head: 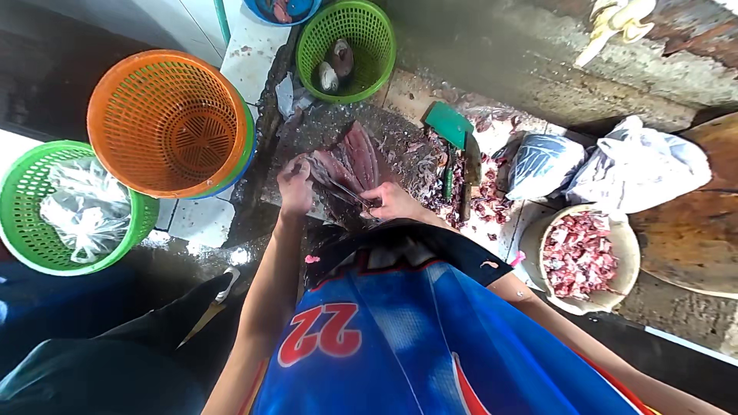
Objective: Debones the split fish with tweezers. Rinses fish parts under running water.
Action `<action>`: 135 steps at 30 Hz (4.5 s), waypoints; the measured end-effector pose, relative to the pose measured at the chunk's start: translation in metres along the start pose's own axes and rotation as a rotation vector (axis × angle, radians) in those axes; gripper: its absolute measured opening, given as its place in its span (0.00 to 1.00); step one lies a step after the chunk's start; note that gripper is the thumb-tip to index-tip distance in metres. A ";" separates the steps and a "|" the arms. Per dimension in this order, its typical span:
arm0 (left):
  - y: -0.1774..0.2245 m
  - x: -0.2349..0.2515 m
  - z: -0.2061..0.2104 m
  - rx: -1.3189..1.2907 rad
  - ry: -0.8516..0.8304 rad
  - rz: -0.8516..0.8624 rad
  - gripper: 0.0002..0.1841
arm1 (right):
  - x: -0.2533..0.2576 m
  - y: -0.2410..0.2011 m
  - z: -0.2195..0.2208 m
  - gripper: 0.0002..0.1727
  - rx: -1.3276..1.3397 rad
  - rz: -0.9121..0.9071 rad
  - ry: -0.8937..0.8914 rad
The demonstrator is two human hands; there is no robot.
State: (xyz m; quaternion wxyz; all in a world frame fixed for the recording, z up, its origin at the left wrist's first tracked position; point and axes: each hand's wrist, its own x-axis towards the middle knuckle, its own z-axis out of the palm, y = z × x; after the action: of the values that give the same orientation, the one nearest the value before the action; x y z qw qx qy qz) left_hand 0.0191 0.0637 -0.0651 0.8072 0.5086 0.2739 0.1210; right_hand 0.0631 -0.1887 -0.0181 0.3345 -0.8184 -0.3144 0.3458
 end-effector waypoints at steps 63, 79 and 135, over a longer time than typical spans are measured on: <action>-0.061 -0.067 0.039 0.727 0.137 0.037 0.24 | -0.057 0.031 -0.039 0.18 0.381 -0.065 0.043; -0.059 -0.079 0.045 0.067 0.113 -0.147 0.14 | -0.080 0.049 -0.037 0.23 -0.034 0.003 -0.048; -0.051 -0.064 0.066 0.152 0.208 -0.434 0.07 | -0.071 0.059 -0.026 0.29 -0.600 -0.126 -0.099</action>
State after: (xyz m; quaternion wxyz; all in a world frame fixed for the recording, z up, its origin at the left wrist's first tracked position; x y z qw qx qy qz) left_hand -0.0004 -0.0394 -0.0678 0.7412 0.4819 0.4667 -0.0245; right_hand 0.0596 -0.2844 -0.0237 0.0831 -0.8415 -0.4685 0.2558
